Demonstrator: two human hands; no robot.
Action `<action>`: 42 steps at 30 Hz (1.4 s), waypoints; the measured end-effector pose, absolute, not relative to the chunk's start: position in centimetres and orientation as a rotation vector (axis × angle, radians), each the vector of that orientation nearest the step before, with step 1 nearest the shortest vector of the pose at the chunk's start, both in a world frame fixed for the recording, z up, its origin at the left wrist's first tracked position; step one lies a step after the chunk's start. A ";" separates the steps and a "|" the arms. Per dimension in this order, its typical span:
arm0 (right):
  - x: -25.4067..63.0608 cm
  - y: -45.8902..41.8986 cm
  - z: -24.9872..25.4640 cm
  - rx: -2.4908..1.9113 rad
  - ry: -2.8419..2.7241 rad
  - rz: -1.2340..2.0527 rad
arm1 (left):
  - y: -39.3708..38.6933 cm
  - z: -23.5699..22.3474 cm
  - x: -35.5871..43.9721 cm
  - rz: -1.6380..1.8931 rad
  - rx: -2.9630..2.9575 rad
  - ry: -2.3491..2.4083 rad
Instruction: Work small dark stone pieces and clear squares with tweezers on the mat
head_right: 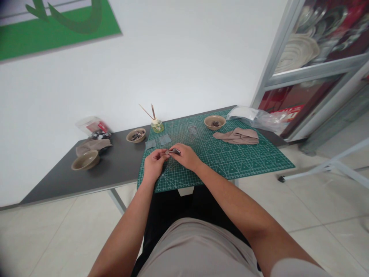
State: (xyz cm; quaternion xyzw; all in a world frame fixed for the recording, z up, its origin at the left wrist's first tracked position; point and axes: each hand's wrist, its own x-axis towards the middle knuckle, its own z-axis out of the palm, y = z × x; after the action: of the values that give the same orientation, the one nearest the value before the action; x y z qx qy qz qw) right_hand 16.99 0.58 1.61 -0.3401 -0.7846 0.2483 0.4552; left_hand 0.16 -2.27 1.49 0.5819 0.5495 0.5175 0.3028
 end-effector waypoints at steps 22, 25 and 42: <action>17.2 3.6 -0.9 -1.073 -1.636 0.719 | -1.4 0.2 -0.4 1.620 1.428 1.319; 16.9 3.0 -0.6 -1.172 -1.752 0.468 | -1.3 0.2 -0.4 1.576 1.436 1.301; 17.0 0.6 1.4 -0.914 -1.840 0.873 | -2.7 1.4 0.9 1.282 1.922 1.515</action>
State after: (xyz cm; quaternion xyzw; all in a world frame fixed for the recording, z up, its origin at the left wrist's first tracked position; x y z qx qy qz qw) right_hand 16.99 0.58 1.44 -0.3679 -0.7404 0.3514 0.4393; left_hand 0.87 -2.72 1.40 0.6832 0.5387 0.4556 0.1883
